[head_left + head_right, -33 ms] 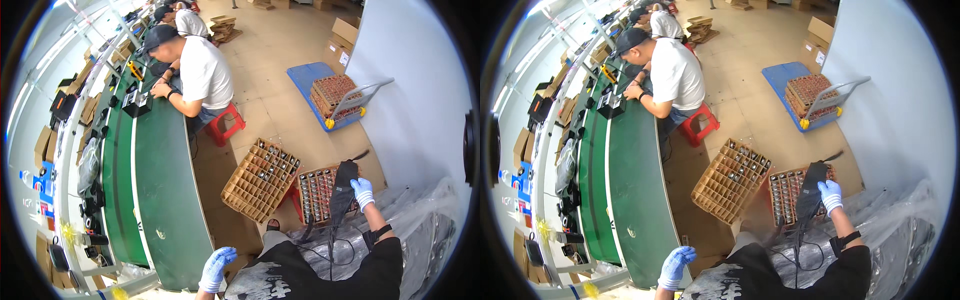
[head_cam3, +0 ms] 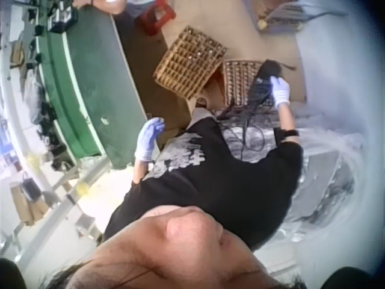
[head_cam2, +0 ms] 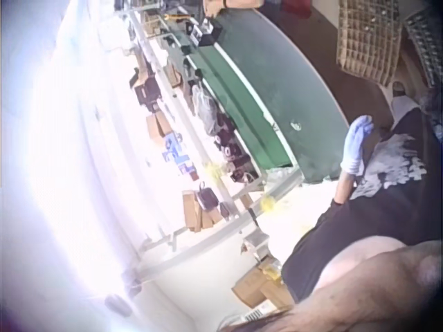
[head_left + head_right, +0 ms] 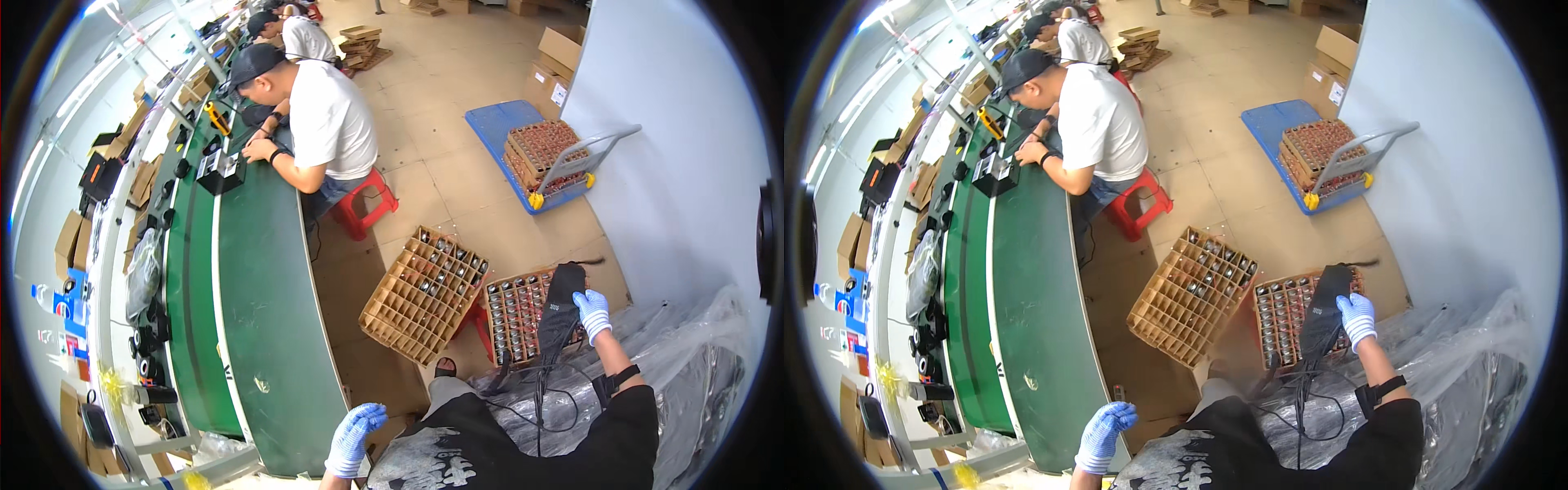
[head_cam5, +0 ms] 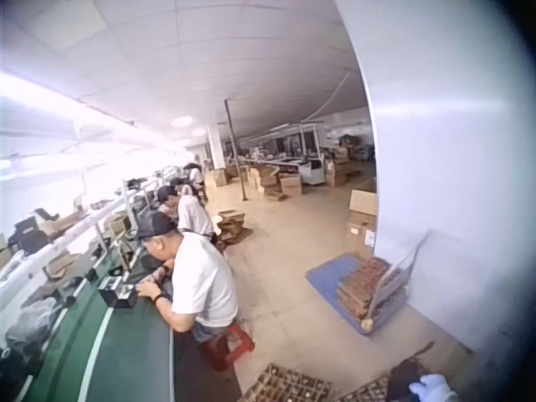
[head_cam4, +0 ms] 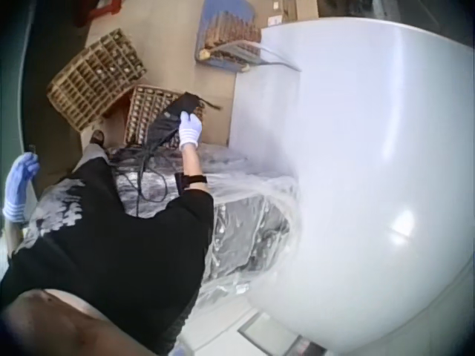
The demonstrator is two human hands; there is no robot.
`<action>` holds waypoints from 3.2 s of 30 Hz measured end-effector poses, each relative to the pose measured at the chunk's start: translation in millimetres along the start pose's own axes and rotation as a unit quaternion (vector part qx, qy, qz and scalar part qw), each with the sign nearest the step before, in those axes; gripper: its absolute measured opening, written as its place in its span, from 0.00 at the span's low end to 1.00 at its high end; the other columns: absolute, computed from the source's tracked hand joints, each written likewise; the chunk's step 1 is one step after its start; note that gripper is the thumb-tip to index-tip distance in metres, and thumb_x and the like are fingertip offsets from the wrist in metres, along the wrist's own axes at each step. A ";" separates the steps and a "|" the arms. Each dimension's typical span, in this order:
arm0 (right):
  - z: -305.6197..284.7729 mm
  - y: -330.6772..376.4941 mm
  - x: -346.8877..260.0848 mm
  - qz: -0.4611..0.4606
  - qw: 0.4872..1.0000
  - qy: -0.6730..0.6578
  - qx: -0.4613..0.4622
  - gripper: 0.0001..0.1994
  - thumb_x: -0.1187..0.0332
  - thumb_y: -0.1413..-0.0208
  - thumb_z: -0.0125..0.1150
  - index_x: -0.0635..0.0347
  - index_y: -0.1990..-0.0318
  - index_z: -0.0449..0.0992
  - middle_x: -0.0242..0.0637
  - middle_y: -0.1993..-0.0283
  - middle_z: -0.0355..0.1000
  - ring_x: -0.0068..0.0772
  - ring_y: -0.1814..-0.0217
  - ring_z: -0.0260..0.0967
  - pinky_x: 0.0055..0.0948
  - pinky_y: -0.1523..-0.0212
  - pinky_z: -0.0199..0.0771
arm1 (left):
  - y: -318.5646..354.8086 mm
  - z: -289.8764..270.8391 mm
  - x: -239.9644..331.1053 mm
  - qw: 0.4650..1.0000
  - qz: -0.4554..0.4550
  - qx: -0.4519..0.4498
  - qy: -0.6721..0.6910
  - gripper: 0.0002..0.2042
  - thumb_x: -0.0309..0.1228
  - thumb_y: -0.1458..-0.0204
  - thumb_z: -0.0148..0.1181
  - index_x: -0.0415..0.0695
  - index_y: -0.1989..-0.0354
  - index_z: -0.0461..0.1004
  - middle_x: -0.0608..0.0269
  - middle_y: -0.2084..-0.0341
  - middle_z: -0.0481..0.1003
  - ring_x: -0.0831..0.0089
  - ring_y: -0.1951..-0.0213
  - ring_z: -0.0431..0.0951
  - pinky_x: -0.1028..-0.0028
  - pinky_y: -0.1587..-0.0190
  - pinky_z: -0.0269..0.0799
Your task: Assemble small mechanical and electrical components into plastic device housings on a factory assembly line.
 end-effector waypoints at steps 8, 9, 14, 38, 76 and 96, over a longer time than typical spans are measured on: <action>-18.4 -16.1 72.2 0.122 0.984 -0.125 0.030 0.12 0.64 0.51 0.60 0.65 0.76 0.71 0.39 0.81 0.68 0.30 0.80 0.61 0.31 0.74 0.63 | -34.0 24.7 19.5 0.996 0.028 -0.049 -0.063 0.17 0.33 0.45 0.51 0.32 0.52 0.66 0.51 0.57 0.72 0.65 0.56 0.75 0.69 0.49 0.69; -25.3 -22.1 94.5 0.137 0.987 -0.076 0.031 0.13 0.62 0.52 0.60 0.66 0.76 0.72 0.40 0.81 0.69 0.31 0.80 0.62 0.32 0.73 0.64 | -39.0 28.4 21.2 0.995 0.038 -0.058 -0.072 0.15 0.32 0.45 0.52 0.33 0.55 0.69 0.52 0.57 0.73 0.67 0.56 0.75 0.70 0.49 0.68; -61.7 -14.5 62.3 0.094 0.985 0.143 0.016 0.18 0.55 0.53 0.57 0.65 0.77 0.76 0.46 0.80 0.71 0.41 0.78 0.69 0.37 0.71 0.66 | -70.7 26.4 12.4 0.996 -0.013 -0.090 0.018 0.15 0.29 0.45 0.51 0.31 0.53 0.66 0.50 0.58 0.73 0.64 0.58 0.76 0.69 0.50 0.70; 41.0 -62.4 178.1 0.222 0.959 0.156 -0.086 0.16 0.54 0.51 0.53 0.60 0.72 0.74 0.52 0.66 0.72 0.56 0.61 0.68 0.44 0.59 0.69 | -203.6 157.4 -91.7 0.924 -0.055 -0.230 -0.299 0.10 0.27 0.45 0.51 0.41 0.57 0.72 0.59 0.61 0.74 0.70 0.60 0.73 0.74 0.56 0.69; 140.7 -172.7 477.0 0.425 0.862 -0.241 -0.134 0.42 0.35 0.44 0.27 0.65 0.35 0.47 0.41 0.30 0.43 0.35 0.27 0.35 0.28 0.32 0.34 | -344.7 243.0 -413.7 0.856 -0.515 -0.002 0.046 0.40 0.66 0.49 0.27 0.47 0.35 0.49 0.57 0.38 0.55 0.59 0.37 0.54 0.61 0.35 0.44; 91.4 -149.3 459.7 0.400 0.913 -0.073 -0.020 0.46 0.30 0.48 0.29 0.69 0.41 0.60 0.49 0.40 0.61 0.39 0.37 0.56 0.29 0.39 0.51 | -331.2 259.5 -448.9 0.806 -0.515 0.174 0.236 0.24 0.55 0.44 0.36 0.51 0.60 0.74 0.60 0.65 0.77 0.59 0.65 0.76 0.55 0.57 0.73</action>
Point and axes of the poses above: each hand's wrist, its own y-axis away from the middle knuckle, its own z-axis out of the palm, x = y × z, the point moved 7 cm from there along -y, towards the middle knuckle
